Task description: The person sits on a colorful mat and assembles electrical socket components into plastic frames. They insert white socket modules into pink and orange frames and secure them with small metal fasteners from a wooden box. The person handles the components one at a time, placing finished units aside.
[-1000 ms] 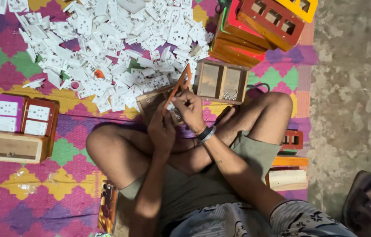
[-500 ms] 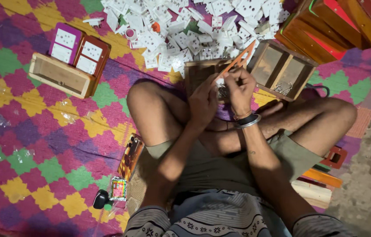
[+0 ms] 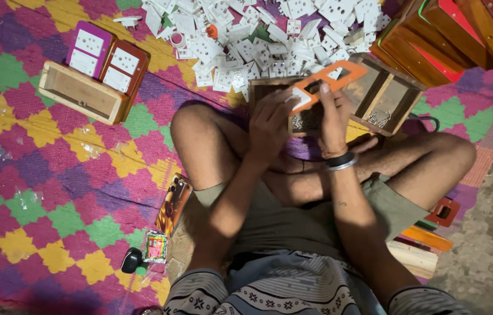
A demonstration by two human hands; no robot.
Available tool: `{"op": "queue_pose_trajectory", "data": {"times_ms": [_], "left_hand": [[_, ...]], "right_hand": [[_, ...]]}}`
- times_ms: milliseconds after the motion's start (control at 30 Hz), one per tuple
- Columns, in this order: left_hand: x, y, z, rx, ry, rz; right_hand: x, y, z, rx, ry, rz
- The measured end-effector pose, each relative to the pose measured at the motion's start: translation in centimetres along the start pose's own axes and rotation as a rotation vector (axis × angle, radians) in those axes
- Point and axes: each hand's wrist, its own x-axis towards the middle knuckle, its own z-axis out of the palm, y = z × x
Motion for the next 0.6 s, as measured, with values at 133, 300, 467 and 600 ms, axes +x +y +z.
{"op": "queue_pose_trajectory", "data": {"times_ms": [133, 300, 467, 600], "left_hand": [[0.9, -2.1, 0.1, -0.182, 0.094, -0.038], [0.0, -5.4, 1.4, -1.647, 0.071, -0.779], [0.2, -10.2, 0.9, -1.559, 0.2, -0.731], [1.4, -13.6, -3.0, -1.548, 0.392, -0.672]], "right_hand": [[0.2, -1.5, -0.5, 0.163, -0.098, 0.08], [-0.5, -0.9, 1.4, 0.312, -0.172, 0.207], [-0.2, 0.0, 2.6, 0.02, -0.339, 0.25], [4.1, 0.3, 1.3, -0.324, -0.185, 0.085]]}}
